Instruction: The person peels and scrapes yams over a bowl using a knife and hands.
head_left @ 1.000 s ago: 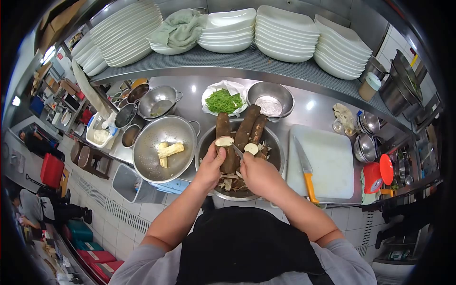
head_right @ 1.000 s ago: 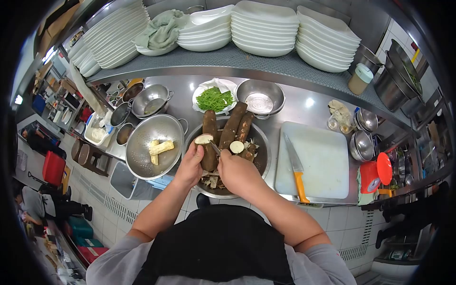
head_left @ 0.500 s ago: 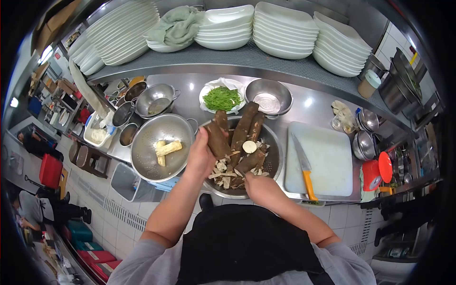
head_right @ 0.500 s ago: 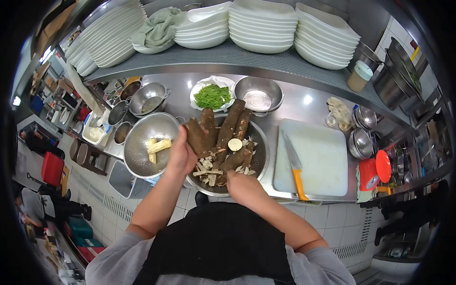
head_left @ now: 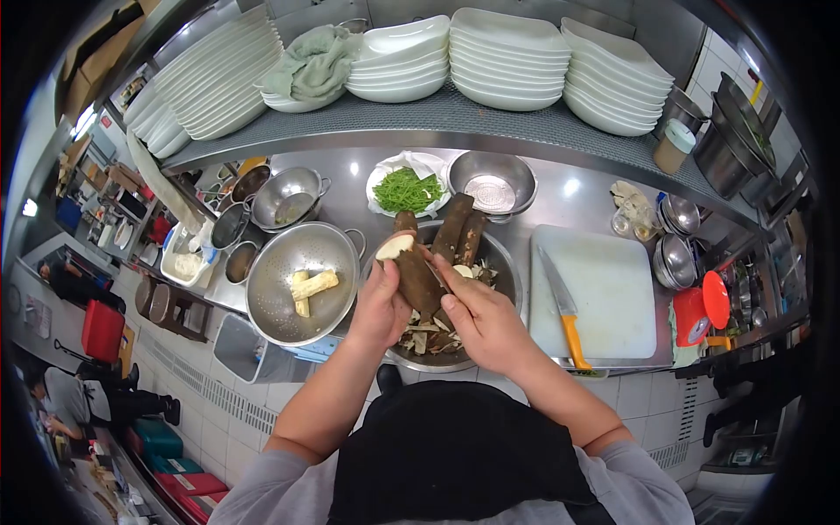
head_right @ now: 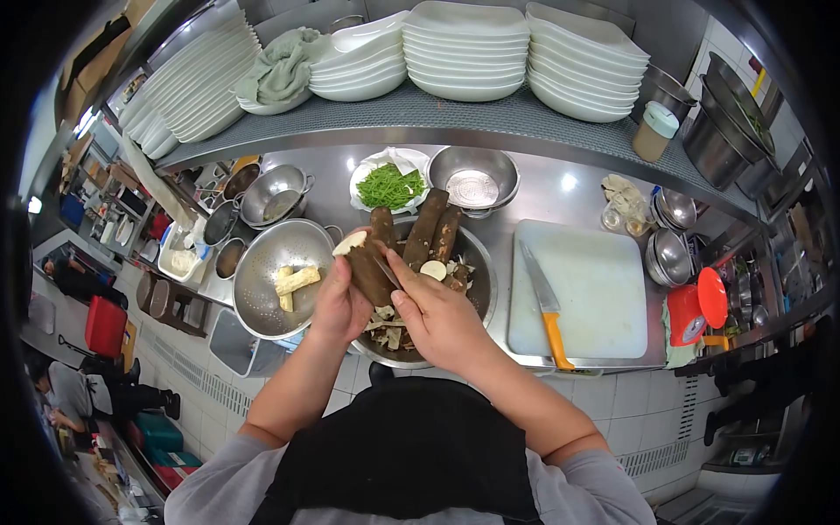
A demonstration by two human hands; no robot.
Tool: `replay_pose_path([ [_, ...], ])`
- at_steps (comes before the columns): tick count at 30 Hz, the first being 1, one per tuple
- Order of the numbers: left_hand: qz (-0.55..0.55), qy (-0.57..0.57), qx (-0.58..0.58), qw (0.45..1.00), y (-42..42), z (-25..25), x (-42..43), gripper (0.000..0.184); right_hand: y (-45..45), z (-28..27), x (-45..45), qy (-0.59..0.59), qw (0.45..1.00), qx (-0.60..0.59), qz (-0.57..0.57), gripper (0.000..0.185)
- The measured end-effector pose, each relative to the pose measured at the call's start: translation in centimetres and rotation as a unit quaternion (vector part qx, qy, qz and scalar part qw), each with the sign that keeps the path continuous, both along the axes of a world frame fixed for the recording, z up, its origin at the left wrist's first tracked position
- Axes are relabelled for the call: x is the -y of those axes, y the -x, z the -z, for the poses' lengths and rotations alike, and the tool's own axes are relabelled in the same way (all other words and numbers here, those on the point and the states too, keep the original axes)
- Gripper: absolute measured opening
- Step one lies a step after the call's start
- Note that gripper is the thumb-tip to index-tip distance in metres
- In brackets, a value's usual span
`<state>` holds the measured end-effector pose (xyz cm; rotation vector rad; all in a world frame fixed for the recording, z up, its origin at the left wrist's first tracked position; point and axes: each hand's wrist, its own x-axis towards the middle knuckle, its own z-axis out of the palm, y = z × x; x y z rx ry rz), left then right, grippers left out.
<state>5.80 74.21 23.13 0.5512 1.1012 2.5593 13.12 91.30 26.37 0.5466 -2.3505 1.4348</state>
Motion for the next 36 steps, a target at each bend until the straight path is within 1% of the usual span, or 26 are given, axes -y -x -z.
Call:
replay_pose_path([
  [1,-0.013,0.017,-0.01,1.0,-0.4,-0.1,-0.1,0.062,-0.1,-0.4,0.0,0.001,1.0,0.0,-0.001,0.05],
  [2,-0.014,0.017,-0.01,1.0,-0.6,0.0,-0.1,0.062,-0.3,-1.1,-0.1,-0.004,0.998,0.059,-0.025,0.052],
  [3,-0.033,0.037,-0.036,0.998,-0.8,0.1,-0.2,0.062,-0.4,-1.5,-0.1,-0.01,0.992,0.118,-0.05,0.055],
  [4,-0.052,0.058,-0.062,0.995,-0.9,0.1,-0.3,0.063,-0.4,-1.3,0.0,-0.011,0.992,0.117,-0.052,0.055],
  [7,-0.089,0.081,-0.081,0.989,-1.4,0.3,-0.6,0.064,-0.6,-1.0,0.3,-0.015,0.988,0.145,-0.052,0.056],
  [9,-0.09,0.085,-0.075,0.99,-1.7,0.5,-0.7,0.064,-0.7,-1.4,0.4,0.035,0.979,0.191,-0.063,0.055],
  [10,-0.09,0.088,-0.068,0.99,-1.8,0.5,-0.7,0.064,-0.6,-1.1,0.6,0.035,0.979,0.19,-0.063,0.055],
  [13,-0.111,0.068,-0.036,0.991,-2.6,0.3,-1.4,0.063,-0.6,0.0,0.9,0.09,0.977,0.174,-0.084,0.054],
  [16,-0.115,0.052,-0.032,0.992,-2.9,0.1,-1.7,0.061,-0.7,0.2,0.8,0.114,0.975,0.17,-0.088,0.052],
  [19,-0.114,0.057,-0.025,0.992,-2.9,0.1,-1.6,0.061,-0.6,-0.2,0.3,0.106,0.969,0.198,-0.103,0.052],
  [22,-0.104,0.051,-0.029,0.993,-2.8,0.3,-1.5,0.061,-0.9,-1.0,0.3,0.088,0.973,0.193,-0.09,0.051],
  [23,-0.104,0.051,-0.029,0.993,-2.8,0.4,-1.5,0.061,-0.9,-1.2,0.4,0.092,0.97,0.211,-0.083,0.051],
  [25,-0.131,0.09,-0.057,0.986,-2.8,0.6,-1.5,0.059,-1.0,-1.0,0.6,0.096,0.966,0.228,-0.078,0.05],
  [29,-0.156,0.123,-0.079,0.977,-3.3,0.8,-1.9,0.057,-1.0,0.3,1.5,0.106,0.98,0.16,-0.046,0.048],
  [30,-0.172,0.123,-0.066,0.975,-3.4,0.8,-2.2,0.057,-1.0,0.4,1.7,0.1,0.986,0.132,-0.031,0.047],
  [31,-0.187,0.124,-0.054,0.973,-3.4,0.8,-2.3,0.057,-1.0,0.5,1.7,0.1,0.986,0.132,-0.032,0.047],
  [34,-0.175,0.125,-0.05,0.975,-3.2,0.7,-2.0,0.056,-0.5,0.9,1.4,0.116,0.979,0.165,-0.031,0.046],
  [35,-0.176,0.125,-0.049,0.975,-3.2,0.6,-1.7,0.056,-0.1,0.9,0.8,0.133,0.966,0.21,-0.063,0.047],
  [36,-0.151,0.117,-0.02,0.981,-3.2,0.5,-1.4,0.055,0.1,0.6,0.3,0.168,0.94,0.284,-0.091,0.047],
])
